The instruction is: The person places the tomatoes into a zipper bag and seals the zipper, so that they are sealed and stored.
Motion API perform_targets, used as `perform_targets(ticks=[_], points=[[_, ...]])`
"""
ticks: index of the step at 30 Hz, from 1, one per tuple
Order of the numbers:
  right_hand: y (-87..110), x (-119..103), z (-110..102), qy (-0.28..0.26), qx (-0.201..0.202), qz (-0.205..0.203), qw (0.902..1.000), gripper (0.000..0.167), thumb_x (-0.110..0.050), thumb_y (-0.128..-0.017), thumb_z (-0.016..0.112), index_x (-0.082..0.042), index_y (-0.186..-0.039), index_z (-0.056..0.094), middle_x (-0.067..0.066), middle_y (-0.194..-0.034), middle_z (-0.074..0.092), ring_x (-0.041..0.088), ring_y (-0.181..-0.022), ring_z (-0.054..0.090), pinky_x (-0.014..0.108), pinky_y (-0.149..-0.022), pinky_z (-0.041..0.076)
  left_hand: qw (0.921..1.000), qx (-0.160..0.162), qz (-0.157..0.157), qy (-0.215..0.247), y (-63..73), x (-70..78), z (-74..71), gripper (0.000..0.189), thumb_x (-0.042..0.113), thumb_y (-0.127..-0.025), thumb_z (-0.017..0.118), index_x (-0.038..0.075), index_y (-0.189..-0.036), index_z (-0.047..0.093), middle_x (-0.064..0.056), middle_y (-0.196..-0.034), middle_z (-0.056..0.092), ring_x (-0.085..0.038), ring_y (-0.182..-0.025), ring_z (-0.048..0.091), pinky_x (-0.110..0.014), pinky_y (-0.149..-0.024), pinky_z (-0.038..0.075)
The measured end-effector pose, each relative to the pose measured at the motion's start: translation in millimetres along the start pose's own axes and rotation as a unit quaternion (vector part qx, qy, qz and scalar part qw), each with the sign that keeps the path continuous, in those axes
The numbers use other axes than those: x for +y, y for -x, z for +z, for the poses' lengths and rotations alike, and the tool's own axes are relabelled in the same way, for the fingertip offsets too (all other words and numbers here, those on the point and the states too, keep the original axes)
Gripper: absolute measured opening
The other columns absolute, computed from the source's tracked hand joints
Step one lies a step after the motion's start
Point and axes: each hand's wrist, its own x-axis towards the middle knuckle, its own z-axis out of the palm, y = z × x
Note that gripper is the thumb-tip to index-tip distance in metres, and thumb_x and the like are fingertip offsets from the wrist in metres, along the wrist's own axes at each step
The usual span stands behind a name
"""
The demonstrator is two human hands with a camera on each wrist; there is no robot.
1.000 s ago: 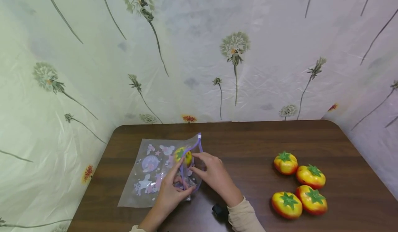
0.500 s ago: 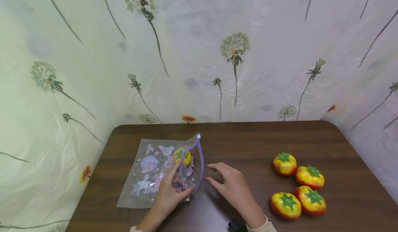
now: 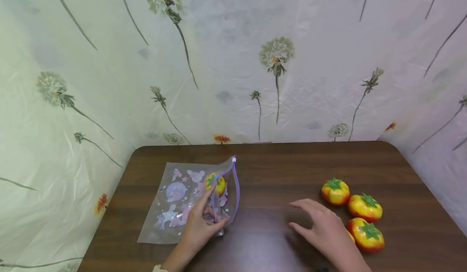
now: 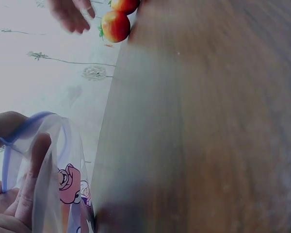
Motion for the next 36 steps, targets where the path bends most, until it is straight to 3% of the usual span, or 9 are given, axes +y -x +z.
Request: perform_targets(ticks=[4,6,10,12,19,26,31,36], points=[[18.4,22,-12,0.021,0.002,0.013,0.9997,0.057,-0.035,-0.063,0.099,-0.023,-0.113,0.074,-0.007,-0.110,0.075,0.019,-0.093,0.069,0.029,-0.071,0.061,1.0000,-0.001,-0.001,0.000,0.2,0.0,0.5,0.107,-0.002,-0.073,0.090,0.028,-0.160,0.036,-0.015,-0.088,0.065,-0.004,-0.066,0.064,-0.024,-0.056,0.062],[27.8,31,-18,0.029,-0.016,0.035,0.9988,0.061,-0.044,-0.063,0.097,-0.021,-0.115,0.074,-0.004,-0.112,0.074,0.022,-0.097,0.068,0.030,-0.072,0.060,1.0000,-0.001,0.000,0.000,0.0,-0.4,0.9,0.107,-0.002,-0.073,0.090,0.028,-0.160,0.036,-0.013,-0.085,0.065,-0.004,-0.066,0.064,-0.024,-0.056,0.062],[43.3,48,-30,0.043,-0.087,0.099,0.9904,0.073,-0.060,-0.068,0.090,-0.015,-0.121,0.073,0.010,-0.121,0.071,0.036,-0.108,0.065,0.054,-0.079,0.059,1.0000,-0.001,0.001,0.000,-0.4,-0.3,1.3,0.107,-0.001,-0.072,0.091,0.029,-0.160,0.037,-0.012,-0.084,0.065,-0.004,-0.066,0.064,-0.024,-0.055,0.062],[49.5,55,-34,0.061,-0.106,0.112,0.9862,0.076,-0.065,-0.068,0.087,-0.013,-0.122,0.073,0.013,-0.122,0.070,0.038,-0.109,0.064,0.061,-0.081,0.056,1.0000,-0.002,0.002,-0.001,-0.6,0.0,1.4,0.106,-0.001,-0.073,0.091,0.028,-0.160,0.037,-0.014,-0.087,0.065,-0.004,-0.066,0.064,-0.024,-0.056,0.062],[65.2,71,-32,0.122,-0.070,0.091,0.9858,0.073,-0.066,-0.060,0.091,-0.013,-0.108,0.076,0.009,-0.114,0.068,0.036,-0.106,0.060,0.062,-0.085,0.048,1.0000,-0.004,0.002,-0.002,-0.2,-0.4,1.0,0.106,-0.001,-0.073,0.090,0.027,-0.160,0.037,-0.017,-0.089,0.065,-0.004,-0.066,0.063,-0.024,-0.055,0.062],[71.6,77,-24,0.124,-0.033,0.071,0.9892,0.068,-0.063,-0.054,0.095,-0.016,-0.100,0.077,0.004,-0.104,0.067,0.034,-0.101,0.058,0.058,-0.084,0.047,1.0000,-0.005,0.003,-0.002,1.3,-2.0,1.3,0.105,-0.001,-0.073,0.091,0.028,-0.159,0.038,-0.014,-0.093,0.065,-0.005,-0.066,0.064,-0.023,-0.055,0.061],[71.0,77,-19,0.117,-0.018,0.047,0.9919,0.070,-0.060,-0.052,0.096,-0.017,-0.104,0.078,0.002,-0.102,0.070,0.031,-0.098,0.058,0.053,-0.089,0.044,1.0000,-0.003,0.006,-0.003,1.2,-1.7,1.2,0.105,0.000,-0.073,0.091,0.029,-0.159,0.038,-0.014,-0.095,0.065,-0.006,-0.066,0.064,-0.023,-0.055,0.061],[67.5,76,-18,0.114,-0.023,0.037,0.9925,0.080,-0.056,-0.051,0.098,-0.010,-0.113,0.075,0.009,-0.107,0.073,0.033,-0.101,0.059,0.053,-0.088,0.044,0.9999,-0.004,0.009,-0.002,0.9,-1.9,1.3,0.105,-0.001,-0.073,0.090,0.029,-0.159,0.037,-0.014,-0.103,0.065,-0.007,-0.066,0.064,-0.023,-0.054,0.061]])
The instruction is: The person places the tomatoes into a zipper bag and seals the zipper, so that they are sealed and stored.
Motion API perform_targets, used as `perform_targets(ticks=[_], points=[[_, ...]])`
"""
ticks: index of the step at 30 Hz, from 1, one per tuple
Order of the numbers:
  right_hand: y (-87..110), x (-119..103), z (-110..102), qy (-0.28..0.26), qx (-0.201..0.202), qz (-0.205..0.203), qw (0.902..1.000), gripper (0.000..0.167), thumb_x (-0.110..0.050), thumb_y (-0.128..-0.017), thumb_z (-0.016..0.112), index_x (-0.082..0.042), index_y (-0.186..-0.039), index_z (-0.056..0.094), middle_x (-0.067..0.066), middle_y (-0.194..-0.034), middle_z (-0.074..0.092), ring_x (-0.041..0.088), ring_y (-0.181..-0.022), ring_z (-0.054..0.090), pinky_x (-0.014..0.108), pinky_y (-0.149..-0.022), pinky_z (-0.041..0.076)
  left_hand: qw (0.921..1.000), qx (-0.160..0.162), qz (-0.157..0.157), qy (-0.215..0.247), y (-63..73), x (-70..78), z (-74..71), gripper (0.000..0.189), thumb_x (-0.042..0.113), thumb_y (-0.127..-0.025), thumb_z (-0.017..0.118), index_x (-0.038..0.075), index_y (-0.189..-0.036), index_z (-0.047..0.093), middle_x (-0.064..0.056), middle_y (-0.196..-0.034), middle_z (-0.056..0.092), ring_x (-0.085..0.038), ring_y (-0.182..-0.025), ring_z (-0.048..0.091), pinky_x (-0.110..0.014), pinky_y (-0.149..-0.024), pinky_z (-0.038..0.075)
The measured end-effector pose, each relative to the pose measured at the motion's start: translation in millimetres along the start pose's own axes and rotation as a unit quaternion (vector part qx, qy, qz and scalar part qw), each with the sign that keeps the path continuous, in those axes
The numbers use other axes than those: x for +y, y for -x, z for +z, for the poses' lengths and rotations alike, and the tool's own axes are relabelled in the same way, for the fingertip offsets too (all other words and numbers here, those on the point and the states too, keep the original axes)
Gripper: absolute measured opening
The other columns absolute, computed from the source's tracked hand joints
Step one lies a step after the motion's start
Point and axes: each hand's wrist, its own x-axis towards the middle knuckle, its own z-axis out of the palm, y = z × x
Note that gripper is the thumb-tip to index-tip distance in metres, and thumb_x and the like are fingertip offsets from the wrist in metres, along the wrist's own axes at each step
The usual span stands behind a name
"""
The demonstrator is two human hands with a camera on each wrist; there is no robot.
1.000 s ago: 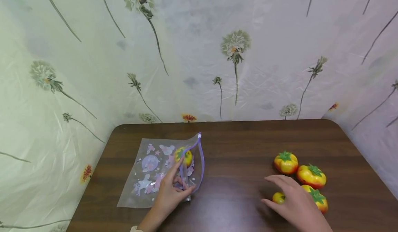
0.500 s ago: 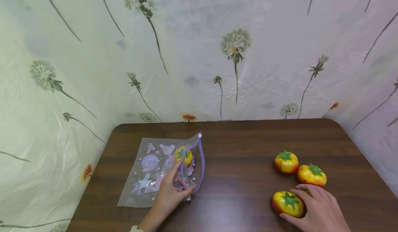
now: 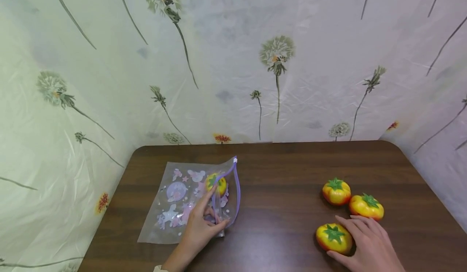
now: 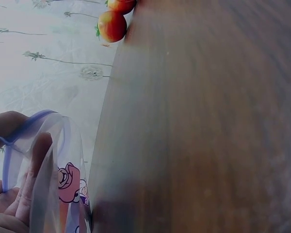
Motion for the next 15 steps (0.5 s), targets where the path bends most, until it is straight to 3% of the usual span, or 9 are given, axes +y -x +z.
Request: perform_targets(ticks=[3,7,11,15], points=[[-3.7,-2,-3,-0.019,-0.041,0.016,0.9988,0.081,-0.054,-0.055,0.097,-0.007,-0.116,0.072,0.016,-0.115,0.072,0.039,-0.107,0.061,0.057,-0.089,0.048,1.0000,-0.002,0.001,0.003,0.0,-0.3,0.0,0.105,-0.001,-0.073,0.090,0.029,-0.159,0.037,-0.015,-0.111,0.064,-0.009,-0.067,0.065,-0.023,-0.055,0.061],[-7.1,-5,-6,-0.044,-0.104,0.046,0.9925,0.077,-0.052,-0.062,0.095,-0.009,-0.120,0.069,0.014,-0.122,0.068,0.040,-0.113,0.060,0.062,-0.089,0.053,1.0000,-0.002,0.001,0.001,-0.3,-1.2,0.1,0.105,-0.001,-0.074,0.090,0.028,-0.159,0.038,-0.015,-0.116,0.063,-0.011,-0.068,0.066,-0.022,-0.054,0.061],[-7.1,-8,-1,-0.043,-0.060,0.001,0.9973,0.075,-0.044,-0.058,0.099,-0.011,-0.119,0.071,0.004,-0.116,0.066,0.025,-0.101,0.062,0.044,-0.080,0.058,1.0000,0.000,0.004,-0.003,-0.4,-2.5,0.2,0.105,-0.003,-0.073,0.090,0.027,-0.159,0.038,-0.016,-0.116,0.063,-0.009,-0.067,0.066,-0.021,-0.054,0.060],[-7.3,-10,5,-0.044,-0.028,-0.033,0.9981,0.078,-0.037,-0.056,0.100,-0.010,-0.122,0.071,0.001,-0.114,0.062,0.014,-0.089,0.059,0.028,-0.066,0.054,1.0000,0.000,0.006,-0.006,-0.3,-3.4,0.1,0.105,-0.004,-0.073,0.089,0.025,-0.160,0.037,-0.017,-0.117,0.063,-0.007,-0.066,0.065,-0.020,-0.053,0.060]])
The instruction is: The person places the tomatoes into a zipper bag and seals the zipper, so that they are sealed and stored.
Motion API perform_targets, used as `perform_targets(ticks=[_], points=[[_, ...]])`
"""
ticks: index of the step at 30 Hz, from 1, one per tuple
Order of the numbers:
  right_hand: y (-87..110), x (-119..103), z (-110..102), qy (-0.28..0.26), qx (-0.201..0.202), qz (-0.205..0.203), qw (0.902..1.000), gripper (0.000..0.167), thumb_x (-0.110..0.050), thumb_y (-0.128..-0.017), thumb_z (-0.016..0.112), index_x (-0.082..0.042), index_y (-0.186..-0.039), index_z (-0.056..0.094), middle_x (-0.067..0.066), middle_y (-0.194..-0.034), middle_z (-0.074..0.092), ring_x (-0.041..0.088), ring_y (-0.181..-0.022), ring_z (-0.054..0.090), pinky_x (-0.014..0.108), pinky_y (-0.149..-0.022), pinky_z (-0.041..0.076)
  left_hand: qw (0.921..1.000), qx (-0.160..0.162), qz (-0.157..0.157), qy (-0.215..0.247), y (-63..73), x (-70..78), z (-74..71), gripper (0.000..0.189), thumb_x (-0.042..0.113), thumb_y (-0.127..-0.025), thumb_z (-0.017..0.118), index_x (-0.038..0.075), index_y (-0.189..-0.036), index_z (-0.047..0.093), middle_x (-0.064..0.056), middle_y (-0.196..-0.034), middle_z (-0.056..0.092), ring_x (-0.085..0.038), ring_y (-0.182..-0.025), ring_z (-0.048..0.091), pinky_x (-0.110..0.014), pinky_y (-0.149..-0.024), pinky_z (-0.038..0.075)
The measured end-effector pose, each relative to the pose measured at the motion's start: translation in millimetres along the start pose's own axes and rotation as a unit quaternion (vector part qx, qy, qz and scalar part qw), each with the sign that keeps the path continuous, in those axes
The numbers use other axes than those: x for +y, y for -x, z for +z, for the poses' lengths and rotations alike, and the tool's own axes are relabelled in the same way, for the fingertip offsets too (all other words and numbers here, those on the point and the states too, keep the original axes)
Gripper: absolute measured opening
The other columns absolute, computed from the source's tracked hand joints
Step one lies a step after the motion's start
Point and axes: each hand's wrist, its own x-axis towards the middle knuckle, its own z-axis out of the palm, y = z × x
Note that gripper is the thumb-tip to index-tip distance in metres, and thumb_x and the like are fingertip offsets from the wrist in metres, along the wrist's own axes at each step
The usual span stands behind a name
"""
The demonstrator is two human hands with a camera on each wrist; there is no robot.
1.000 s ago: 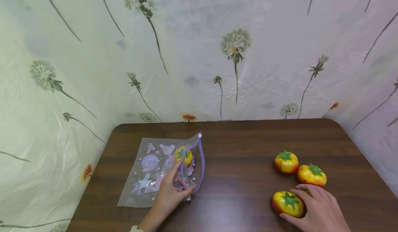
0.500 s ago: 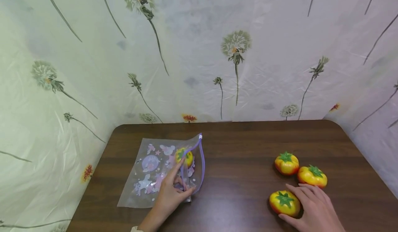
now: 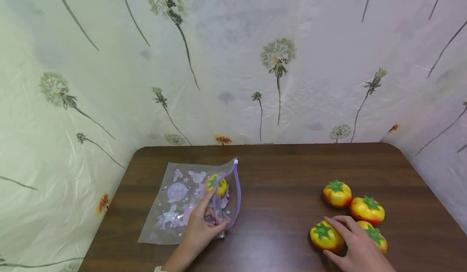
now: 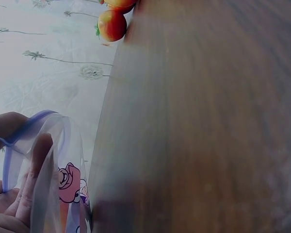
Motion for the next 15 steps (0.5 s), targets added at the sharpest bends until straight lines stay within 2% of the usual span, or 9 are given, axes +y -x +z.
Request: perform_targets(ticks=[4,9,11,15], points=[[-2.9,-2.9,1.8,0.000,-0.010,0.008,0.9999,0.080,-0.040,-0.058,0.099,-0.011,-0.127,0.069,0.002,-0.118,0.064,0.017,-0.093,0.061,0.028,-0.069,0.056,1.0000,0.001,0.000,-0.003,0.5,-0.8,-0.3,0.106,-0.005,-0.073,0.089,0.024,-0.160,0.037,-0.018,-0.125,0.062,-0.006,-0.066,0.065,-0.020,-0.053,0.060],[-6.5,-4.7,-1.6,-0.022,-0.052,0.044,0.9974,0.078,-0.046,-0.063,0.096,-0.014,-0.128,0.067,0.004,-0.125,0.070,0.027,-0.105,0.066,0.039,-0.079,0.059,0.9999,0.003,0.005,-0.011,0.7,-0.7,-0.7,0.105,-0.005,-0.073,0.089,0.023,-0.160,0.037,-0.015,-0.145,0.056,-0.005,-0.067,0.065,-0.020,-0.053,0.060],[-6.8,-4.2,-1.0,-0.028,-0.047,0.044,0.9975,0.078,-0.045,-0.063,0.096,-0.014,-0.129,0.067,0.004,-0.125,0.071,0.025,-0.105,0.067,0.038,-0.078,0.060,0.9999,0.003,0.004,-0.012,0.4,-0.5,-0.7,0.104,-0.005,-0.073,0.089,0.022,-0.160,0.037,-0.015,-0.148,0.055,-0.004,-0.067,0.065,-0.020,-0.053,0.060],[-5.9,-3.7,5.2,-0.030,0.012,0.008,0.9994,0.078,-0.040,-0.059,0.099,-0.018,-0.127,0.068,0.000,-0.123,0.070,0.007,-0.099,0.065,0.027,-0.070,0.058,1.0000,0.000,0.000,-0.007,-0.1,-0.2,-0.5,0.103,-0.004,-0.074,0.089,0.020,-0.160,0.038,-0.016,-0.147,0.055,-0.005,-0.068,0.065,-0.021,-0.054,0.061]])
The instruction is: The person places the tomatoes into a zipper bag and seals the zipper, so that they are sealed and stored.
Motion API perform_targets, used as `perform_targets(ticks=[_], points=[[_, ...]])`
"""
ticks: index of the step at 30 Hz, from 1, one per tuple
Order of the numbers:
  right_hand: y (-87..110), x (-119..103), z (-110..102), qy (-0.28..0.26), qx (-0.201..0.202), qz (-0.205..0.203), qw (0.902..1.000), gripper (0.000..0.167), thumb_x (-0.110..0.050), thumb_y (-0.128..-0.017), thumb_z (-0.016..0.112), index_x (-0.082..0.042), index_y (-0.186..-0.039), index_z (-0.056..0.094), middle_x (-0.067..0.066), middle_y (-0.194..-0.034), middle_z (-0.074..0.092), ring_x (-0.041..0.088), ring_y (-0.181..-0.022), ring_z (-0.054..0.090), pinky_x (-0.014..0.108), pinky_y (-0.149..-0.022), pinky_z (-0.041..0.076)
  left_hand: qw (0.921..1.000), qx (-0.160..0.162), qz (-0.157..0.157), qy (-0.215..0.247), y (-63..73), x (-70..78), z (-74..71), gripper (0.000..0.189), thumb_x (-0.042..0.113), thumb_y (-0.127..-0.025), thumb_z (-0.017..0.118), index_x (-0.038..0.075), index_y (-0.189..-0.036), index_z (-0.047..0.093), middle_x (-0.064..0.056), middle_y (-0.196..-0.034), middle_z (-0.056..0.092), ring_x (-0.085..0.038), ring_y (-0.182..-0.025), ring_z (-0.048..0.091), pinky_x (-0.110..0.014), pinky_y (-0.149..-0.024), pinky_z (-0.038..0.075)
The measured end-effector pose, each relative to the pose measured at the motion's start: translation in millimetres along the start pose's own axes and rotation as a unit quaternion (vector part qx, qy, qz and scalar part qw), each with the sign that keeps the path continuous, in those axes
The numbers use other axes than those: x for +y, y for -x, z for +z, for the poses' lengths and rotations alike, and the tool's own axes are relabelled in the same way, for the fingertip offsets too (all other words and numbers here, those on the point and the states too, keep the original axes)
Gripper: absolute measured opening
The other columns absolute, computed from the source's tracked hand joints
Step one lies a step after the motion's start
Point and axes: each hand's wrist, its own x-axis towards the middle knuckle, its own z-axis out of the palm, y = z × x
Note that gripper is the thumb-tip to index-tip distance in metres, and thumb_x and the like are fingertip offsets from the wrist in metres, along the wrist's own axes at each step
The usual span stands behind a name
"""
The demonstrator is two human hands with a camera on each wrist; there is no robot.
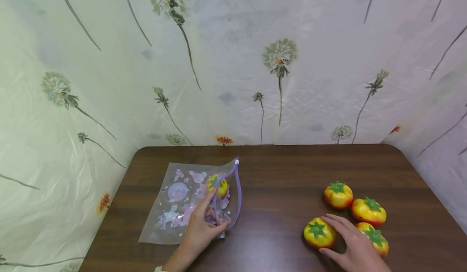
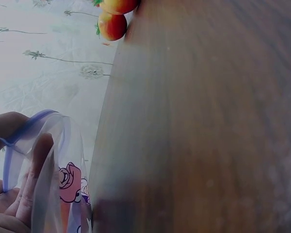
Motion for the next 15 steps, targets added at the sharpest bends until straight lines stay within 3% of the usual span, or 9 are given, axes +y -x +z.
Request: perform_targets(ticks=[3,9,15], points=[[-0.6,-0.6,2.9,-0.018,0.011,-0.006,0.9998,0.078,-0.038,-0.060,0.099,-0.019,-0.129,0.067,0.000,-0.123,0.069,0.000,-0.100,0.063,0.022,-0.070,0.057,1.0000,-0.001,0.000,0.000,-0.1,0.3,0.2,0.103,-0.004,-0.074,0.089,0.020,-0.160,0.038,-0.016,-0.147,0.055,-0.005,-0.068,0.065,-0.022,-0.054,0.061],[-6.1,-5.9,5.3,-0.109,-0.022,0.036,0.9932,0.074,-0.035,-0.067,0.097,-0.015,-0.130,0.062,0.006,-0.125,0.069,-0.015,-0.101,0.060,0.016,-0.072,0.060,1.0000,-0.001,-0.007,0.005,0.0,1.2,-0.1,0.102,-0.002,-0.075,0.089,0.022,-0.160,0.038,-0.015,-0.148,0.054,-0.006,-0.068,0.065,-0.023,-0.054,0.061],[-9.3,-8.7,7.8,-0.149,-0.032,0.045,0.9873,0.078,-0.035,-0.073,0.094,-0.017,-0.141,0.059,0.009,-0.136,0.064,-0.026,-0.114,0.044,0.014,-0.077,0.060,0.9999,-0.001,-0.009,0.011,-0.3,1.3,-0.6,0.102,-0.002,-0.074,0.089,0.022,-0.160,0.038,-0.016,-0.141,0.058,-0.007,-0.069,0.066,-0.022,-0.054,0.061]])
